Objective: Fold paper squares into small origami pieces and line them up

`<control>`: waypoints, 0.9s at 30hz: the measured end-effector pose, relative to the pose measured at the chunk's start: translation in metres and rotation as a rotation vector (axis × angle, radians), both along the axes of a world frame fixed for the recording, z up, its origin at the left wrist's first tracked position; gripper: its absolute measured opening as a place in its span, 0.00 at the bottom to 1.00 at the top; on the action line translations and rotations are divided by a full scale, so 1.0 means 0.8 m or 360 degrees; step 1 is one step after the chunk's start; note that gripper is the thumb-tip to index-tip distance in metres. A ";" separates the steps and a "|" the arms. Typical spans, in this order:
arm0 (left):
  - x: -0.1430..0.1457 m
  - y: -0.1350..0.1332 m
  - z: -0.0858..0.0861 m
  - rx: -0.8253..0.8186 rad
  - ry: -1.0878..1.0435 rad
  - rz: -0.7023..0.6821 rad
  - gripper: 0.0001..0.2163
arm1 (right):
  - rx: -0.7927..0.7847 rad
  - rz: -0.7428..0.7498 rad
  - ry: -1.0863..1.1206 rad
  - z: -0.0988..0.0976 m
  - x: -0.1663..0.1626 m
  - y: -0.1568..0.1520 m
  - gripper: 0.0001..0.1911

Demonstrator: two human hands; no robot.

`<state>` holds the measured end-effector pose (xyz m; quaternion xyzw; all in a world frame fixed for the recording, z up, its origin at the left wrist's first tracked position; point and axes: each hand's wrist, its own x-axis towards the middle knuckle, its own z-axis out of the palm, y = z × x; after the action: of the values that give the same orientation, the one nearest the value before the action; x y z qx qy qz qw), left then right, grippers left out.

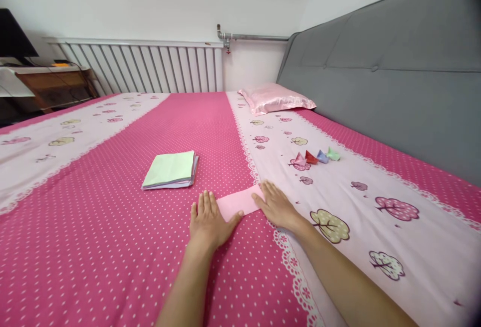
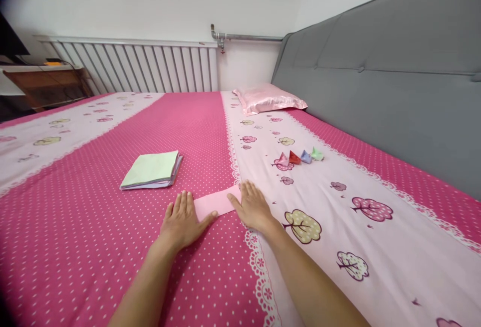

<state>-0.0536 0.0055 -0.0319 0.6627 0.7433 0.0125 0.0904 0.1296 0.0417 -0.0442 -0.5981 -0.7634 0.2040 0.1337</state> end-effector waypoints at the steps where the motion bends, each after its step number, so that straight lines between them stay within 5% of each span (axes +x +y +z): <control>1: -0.002 0.000 0.005 0.0014 -0.0029 0.0047 0.45 | 0.0014 -0.0038 0.0119 0.003 0.003 0.003 0.40; 7: -0.006 0.002 0.038 0.0284 -0.0205 0.0190 0.28 | -0.0040 -0.0495 0.0825 0.017 0.016 0.014 0.28; 17: -0.007 0.008 0.033 0.0305 -0.0591 0.0231 0.23 | -0.0379 -0.0361 0.1386 0.013 0.007 0.002 0.21; 24: -0.002 0.010 0.034 0.0514 -0.1603 0.0506 0.32 | -0.0199 -0.0517 0.1998 0.037 -0.003 0.000 0.18; 27: 0.013 0.007 0.035 0.0379 -0.2206 0.0507 0.29 | -0.0150 -0.0541 0.2234 0.040 -0.015 -0.008 0.16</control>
<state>-0.0433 0.0113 -0.0038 0.3914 0.5963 0.5239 0.4655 0.1178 0.0356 -0.0119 -0.4417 -0.3844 0.5492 0.5963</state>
